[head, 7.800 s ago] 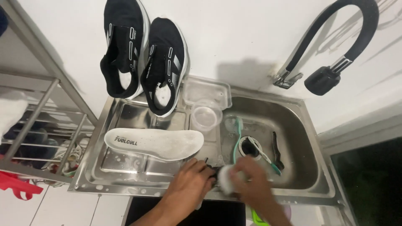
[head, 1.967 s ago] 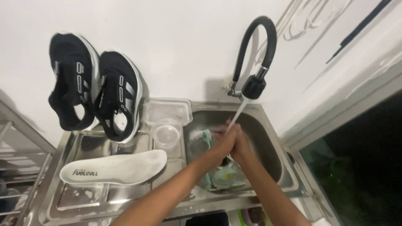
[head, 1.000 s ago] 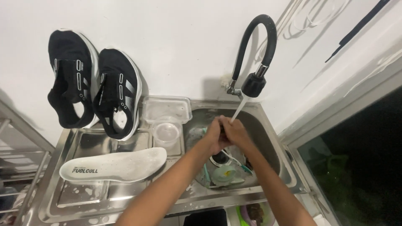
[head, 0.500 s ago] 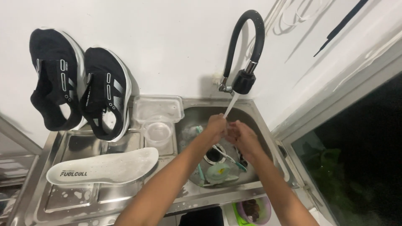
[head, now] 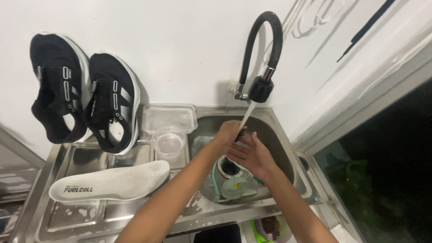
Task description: Washing shoe insoles with a toothbrush and rinsing shoelaces in a sink, then hanging them to dry.
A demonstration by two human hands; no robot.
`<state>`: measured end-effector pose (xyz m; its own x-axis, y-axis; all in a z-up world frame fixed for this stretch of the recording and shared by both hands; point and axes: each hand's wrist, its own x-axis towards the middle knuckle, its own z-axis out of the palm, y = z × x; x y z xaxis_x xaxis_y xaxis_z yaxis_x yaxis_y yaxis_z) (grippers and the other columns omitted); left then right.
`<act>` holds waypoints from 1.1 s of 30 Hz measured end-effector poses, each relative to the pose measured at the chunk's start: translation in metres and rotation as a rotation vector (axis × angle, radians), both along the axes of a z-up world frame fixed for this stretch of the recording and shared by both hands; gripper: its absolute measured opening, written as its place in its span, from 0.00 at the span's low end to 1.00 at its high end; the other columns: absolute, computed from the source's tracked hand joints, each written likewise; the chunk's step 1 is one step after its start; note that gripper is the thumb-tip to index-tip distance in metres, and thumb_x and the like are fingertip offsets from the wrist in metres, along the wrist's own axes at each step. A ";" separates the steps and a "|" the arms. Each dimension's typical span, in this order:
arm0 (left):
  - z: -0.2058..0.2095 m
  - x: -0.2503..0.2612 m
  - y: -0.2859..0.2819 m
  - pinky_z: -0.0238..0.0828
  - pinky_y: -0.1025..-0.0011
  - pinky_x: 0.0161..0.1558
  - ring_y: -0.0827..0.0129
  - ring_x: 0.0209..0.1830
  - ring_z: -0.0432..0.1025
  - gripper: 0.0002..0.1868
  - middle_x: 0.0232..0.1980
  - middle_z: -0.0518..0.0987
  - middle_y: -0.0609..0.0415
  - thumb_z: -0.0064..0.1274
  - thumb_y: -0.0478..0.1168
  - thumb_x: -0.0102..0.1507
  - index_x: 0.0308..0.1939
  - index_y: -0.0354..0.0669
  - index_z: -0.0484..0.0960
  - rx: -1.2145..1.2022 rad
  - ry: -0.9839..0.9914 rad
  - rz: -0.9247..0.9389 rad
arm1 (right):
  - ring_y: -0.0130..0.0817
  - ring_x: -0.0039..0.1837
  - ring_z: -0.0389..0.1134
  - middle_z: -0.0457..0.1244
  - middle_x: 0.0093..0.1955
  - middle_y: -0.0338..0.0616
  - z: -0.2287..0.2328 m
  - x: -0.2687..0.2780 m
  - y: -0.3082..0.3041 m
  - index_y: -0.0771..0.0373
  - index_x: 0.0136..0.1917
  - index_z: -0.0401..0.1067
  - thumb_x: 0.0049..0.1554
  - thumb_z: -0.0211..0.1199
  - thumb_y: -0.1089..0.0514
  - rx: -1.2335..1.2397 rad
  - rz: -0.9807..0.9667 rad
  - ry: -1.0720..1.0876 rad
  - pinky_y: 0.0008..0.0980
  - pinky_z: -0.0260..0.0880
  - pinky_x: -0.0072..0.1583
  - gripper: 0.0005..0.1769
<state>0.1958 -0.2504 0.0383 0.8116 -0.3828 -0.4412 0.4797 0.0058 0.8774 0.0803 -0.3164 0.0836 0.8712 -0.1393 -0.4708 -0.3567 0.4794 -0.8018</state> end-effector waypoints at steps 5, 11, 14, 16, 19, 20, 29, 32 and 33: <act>0.020 -0.030 0.036 0.60 0.49 0.73 0.46 0.74 0.63 0.33 0.73 0.71 0.43 0.32 0.54 0.66 0.72 0.47 0.71 0.071 -0.338 -0.126 | 0.48 0.63 0.64 0.60 0.59 0.54 -0.023 0.027 -0.001 0.63 0.56 0.65 0.71 0.41 0.43 0.088 0.029 -0.102 0.49 0.69 0.62 0.22; 0.022 -0.024 0.047 0.71 0.59 0.59 0.58 0.57 0.77 0.20 0.53 0.85 0.57 0.42 0.50 0.66 0.54 0.57 0.87 0.142 -0.393 0.163 | 0.37 0.44 0.63 0.58 0.44 0.44 -0.093 0.082 -0.033 0.66 0.48 0.67 0.65 0.52 0.60 -0.032 -0.019 -0.064 0.38 0.68 0.44 0.07; 0.001 -0.002 0.043 0.72 0.53 0.57 0.47 0.56 0.76 0.21 0.51 0.84 0.45 0.48 0.53 0.65 0.52 0.45 0.85 0.171 -0.326 0.221 | 0.34 0.45 0.64 0.59 0.45 0.45 -0.075 0.070 -0.021 0.66 0.54 0.67 0.63 0.58 0.62 -0.138 0.036 -0.072 0.34 0.68 0.43 0.07; -0.019 0.007 0.041 0.72 0.56 0.55 0.53 0.52 0.75 0.20 0.50 0.83 0.48 0.46 0.52 0.66 0.55 0.48 0.82 0.129 -0.246 0.224 | 0.32 0.43 0.62 0.59 0.45 0.44 -0.056 0.066 -0.016 0.69 0.59 0.67 0.63 0.55 0.63 -0.206 0.077 -0.089 0.32 0.65 0.42 0.11; -0.038 0.014 0.040 0.70 0.63 0.47 0.64 0.43 0.71 0.19 0.45 0.79 0.55 0.43 0.50 0.67 0.58 0.51 0.77 0.070 -0.132 0.237 | 0.27 0.39 0.56 0.55 0.40 0.38 -0.046 0.064 -0.014 0.69 0.61 0.67 0.64 0.52 0.63 -0.276 0.130 -0.102 0.28 0.59 0.39 0.13; -0.043 0.015 0.038 0.68 0.67 0.42 0.70 0.38 0.69 0.18 0.41 0.77 0.60 0.43 0.49 0.68 0.60 0.51 0.76 0.054 -0.095 0.238 | 0.24 0.36 0.52 0.51 0.37 0.33 -0.046 0.062 -0.016 0.67 0.57 0.68 0.63 0.51 0.63 -0.275 0.134 -0.092 0.26 0.57 0.37 0.10; 0.011 -0.031 0.063 0.62 0.53 0.71 0.50 0.76 0.61 0.30 0.76 0.64 0.41 0.41 0.51 0.72 0.76 0.43 0.62 -0.053 0.058 0.031 | 0.24 0.29 0.50 0.50 0.28 0.28 -0.039 0.063 0.004 0.52 0.39 0.63 0.69 0.47 0.45 -0.454 0.112 -0.111 0.27 0.52 0.32 0.19; 0.028 -0.042 0.069 0.64 0.50 0.70 0.49 0.76 0.62 0.31 0.77 0.63 0.40 0.39 0.51 0.73 0.76 0.39 0.62 -0.038 0.072 -0.004 | 0.23 0.27 0.49 0.49 0.26 0.29 -0.034 0.065 0.008 0.53 0.35 0.61 0.69 0.46 0.41 -0.511 0.093 -0.135 0.26 0.51 0.31 0.24; 0.030 -0.042 0.070 0.64 0.50 0.70 0.49 0.76 0.62 0.31 0.77 0.63 0.40 0.39 0.51 0.73 0.76 0.39 0.62 -0.037 0.072 -0.005 | 0.23 0.27 0.49 0.49 0.26 0.29 -0.028 0.065 0.007 0.53 0.35 0.61 0.69 0.46 0.41 -0.511 0.092 -0.136 0.26 0.51 0.31 0.24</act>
